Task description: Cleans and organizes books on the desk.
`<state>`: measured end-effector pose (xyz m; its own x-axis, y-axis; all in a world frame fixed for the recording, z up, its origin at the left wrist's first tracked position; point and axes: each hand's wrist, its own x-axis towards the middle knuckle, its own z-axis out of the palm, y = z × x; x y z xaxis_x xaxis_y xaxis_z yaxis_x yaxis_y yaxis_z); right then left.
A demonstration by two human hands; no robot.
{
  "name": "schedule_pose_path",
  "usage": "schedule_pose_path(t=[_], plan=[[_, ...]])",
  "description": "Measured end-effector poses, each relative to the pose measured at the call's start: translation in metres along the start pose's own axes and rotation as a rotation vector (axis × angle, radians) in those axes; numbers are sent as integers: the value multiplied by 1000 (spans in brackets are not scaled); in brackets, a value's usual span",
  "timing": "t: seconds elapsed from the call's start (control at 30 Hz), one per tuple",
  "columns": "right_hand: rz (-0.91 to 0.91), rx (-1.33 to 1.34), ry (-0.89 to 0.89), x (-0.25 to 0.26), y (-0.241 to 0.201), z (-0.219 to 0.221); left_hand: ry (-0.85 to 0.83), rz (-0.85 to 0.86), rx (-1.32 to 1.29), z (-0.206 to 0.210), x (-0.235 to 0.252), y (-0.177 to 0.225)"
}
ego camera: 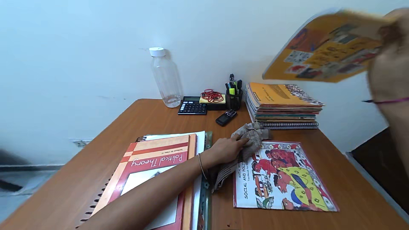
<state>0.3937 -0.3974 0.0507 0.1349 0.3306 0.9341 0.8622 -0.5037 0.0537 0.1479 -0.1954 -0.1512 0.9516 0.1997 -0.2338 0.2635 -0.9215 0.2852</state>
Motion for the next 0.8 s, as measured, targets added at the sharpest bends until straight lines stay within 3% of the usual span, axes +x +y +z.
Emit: schedule_pose_path(t=[0.1, 0.23, 0.3, 0.47, 0.8], plan=[[-38, -2, -70, -55, -21, 42, -6, -1, 1, 0, 1, 0], [-28, 127, -397, -154, -22, 105, -9, 15, 3, 0, 0, -1], [9, 134, -422, -173, -24, 121, -18, 16, -8, -1, 1, -1], [99, 209, -602, -150, -23, 128, -11, 18, -11, 0, 0, -1], [107, 185, -909, -126, -11, 147, 11, 18, 21, 2, 2, 0]])
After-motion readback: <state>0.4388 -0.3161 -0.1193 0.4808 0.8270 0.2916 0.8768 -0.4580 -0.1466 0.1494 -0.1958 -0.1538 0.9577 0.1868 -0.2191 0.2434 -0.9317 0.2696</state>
